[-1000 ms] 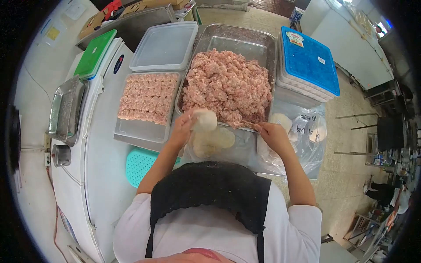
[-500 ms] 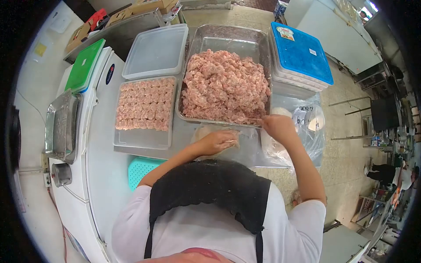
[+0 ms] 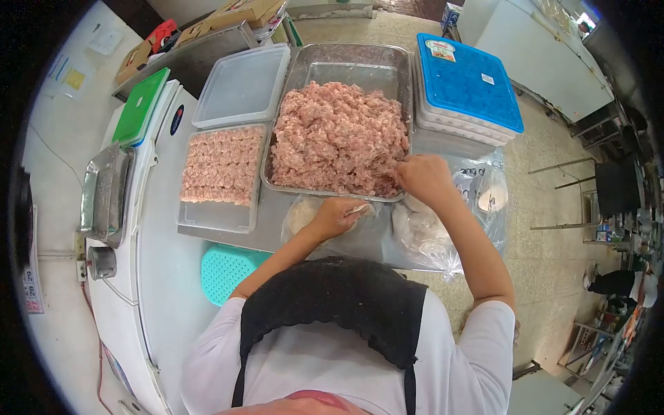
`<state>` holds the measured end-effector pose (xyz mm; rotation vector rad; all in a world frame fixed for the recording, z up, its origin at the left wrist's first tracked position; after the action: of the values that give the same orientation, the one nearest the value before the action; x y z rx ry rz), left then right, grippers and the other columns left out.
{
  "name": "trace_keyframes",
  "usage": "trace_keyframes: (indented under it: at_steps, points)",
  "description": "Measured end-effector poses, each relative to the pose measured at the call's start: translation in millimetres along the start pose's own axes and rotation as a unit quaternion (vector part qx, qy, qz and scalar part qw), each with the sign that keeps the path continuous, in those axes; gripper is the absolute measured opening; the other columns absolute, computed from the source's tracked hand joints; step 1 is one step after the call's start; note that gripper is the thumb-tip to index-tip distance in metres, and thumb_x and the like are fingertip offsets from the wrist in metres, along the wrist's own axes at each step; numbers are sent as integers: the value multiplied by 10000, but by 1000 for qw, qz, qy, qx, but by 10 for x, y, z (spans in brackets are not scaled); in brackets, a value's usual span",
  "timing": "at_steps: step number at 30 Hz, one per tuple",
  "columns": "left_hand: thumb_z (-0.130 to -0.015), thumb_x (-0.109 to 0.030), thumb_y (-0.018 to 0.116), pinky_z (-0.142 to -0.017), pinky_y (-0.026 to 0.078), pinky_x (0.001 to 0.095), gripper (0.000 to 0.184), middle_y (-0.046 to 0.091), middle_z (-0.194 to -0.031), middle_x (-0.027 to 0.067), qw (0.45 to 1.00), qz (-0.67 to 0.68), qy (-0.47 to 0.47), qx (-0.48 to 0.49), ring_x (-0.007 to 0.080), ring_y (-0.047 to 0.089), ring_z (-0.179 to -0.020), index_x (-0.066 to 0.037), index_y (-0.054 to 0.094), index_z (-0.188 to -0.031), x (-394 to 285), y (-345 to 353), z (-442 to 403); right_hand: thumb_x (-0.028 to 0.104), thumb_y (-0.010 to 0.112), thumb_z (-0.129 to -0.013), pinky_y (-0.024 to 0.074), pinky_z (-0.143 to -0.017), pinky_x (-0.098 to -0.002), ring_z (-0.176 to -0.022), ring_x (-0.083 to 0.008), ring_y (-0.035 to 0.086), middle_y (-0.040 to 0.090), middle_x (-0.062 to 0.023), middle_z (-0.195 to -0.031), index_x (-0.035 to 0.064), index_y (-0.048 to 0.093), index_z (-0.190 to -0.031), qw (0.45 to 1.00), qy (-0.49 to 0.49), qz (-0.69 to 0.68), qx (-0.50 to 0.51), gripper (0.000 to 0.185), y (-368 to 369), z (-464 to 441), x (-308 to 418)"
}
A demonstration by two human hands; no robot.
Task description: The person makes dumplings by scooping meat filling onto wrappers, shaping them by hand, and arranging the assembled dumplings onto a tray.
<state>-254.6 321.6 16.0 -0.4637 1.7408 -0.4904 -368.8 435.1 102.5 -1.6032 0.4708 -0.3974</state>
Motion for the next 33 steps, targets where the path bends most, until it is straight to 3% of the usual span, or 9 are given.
trace_keyframes:
  at_steps: [7,12,14,17,20,23,24,29,33]
  points:
    - [-832,-158,643,-772,515,382,243,675,-982,174,1000,-15,13,8,348,647,-886,-35,666,-1041,-40,45,-46,313,585,-863,524,-585,-412,-672,-286,668,667,-92,-712,108,667,-696,999,1,-14,43,276,96,114,73]
    - [-814,-136,628,-832,481,406,270,651,-1040,177,996,-76,1,54,360,608,-967,-32,637,-1064,-211,-496,351,327,571,-882,526,-587,-400,-677,-276,669,665,-100,-714,112,673,-719,1000,-5,-2,20,288,-54,127,-21]
    - [-841,-189,622,-796,482,419,246,643,-992,159,994,-88,-51,-28,363,600,-946,-15,616,-1015,-227,-830,630,342,570,-886,523,-594,-401,-679,-277,667,668,-98,-728,113,682,-735,996,26,25,76,296,133,215,109]
    - [-816,-213,660,-838,463,426,262,642,-957,154,982,-110,-135,-69,353,591,-959,-33,622,-1003,126,-935,1142,339,565,-893,522,-593,-394,-689,-281,669,665,-94,-719,107,686,-733,999,19,-28,15,307,35,307,225]
    - [-781,-184,700,-871,446,435,299,628,-984,155,980,-173,-97,-28,355,585,-954,-59,611,-1038,67,-826,1333,328,555,-903,526,-593,-386,-701,-294,670,667,-103,-725,88,679,-727,998,28,-43,28,322,-58,246,17]
    - [-776,-140,717,-887,443,417,315,613,-1045,177,967,-232,-1,-101,344,587,-985,-55,591,-1052,-159,-812,1253,348,552,-906,522,-599,-405,-705,-300,669,676,-109,-754,81,669,-720,995,47,18,86,346,-113,209,19]
    - [-766,-124,717,-886,444,423,347,598,-1071,175,974,-207,-5,-97,353,581,-981,-61,579,-1078,-76,-786,1256,352,553,-904,520,-600,-412,-702,-303,666,678,-108,-761,81,670,-724,990,61,47,121,346,-91,221,66]
    - [-741,-81,710,-894,446,423,410,541,-1156,175,996,-56,-75,-3,376,547,-1022,-54,553,-1119,312,-695,1176,321,554,-916,509,-621,-431,-699,-318,651,658,-115,-745,91,683,-795,991,108,-51,57,290,-46,308,302]
    - [-746,-110,718,-901,445,429,421,560,-1130,174,996,-65,-15,-52,382,525,-1079,-41,545,-1125,24,-736,844,310,565,-911,512,-627,-429,-713,-320,651,656,-118,-742,82,677,-802,993,99,-29,58,276,-183,240,158]
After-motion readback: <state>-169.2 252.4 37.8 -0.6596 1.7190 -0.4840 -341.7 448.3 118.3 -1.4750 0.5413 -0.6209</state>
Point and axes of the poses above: each hand's wrist, its own z-axis away from the middle knuckle, its own y-axis out of the palm, x = y × z, the point moved 8 cm from there along -z, towards the middle knuckle
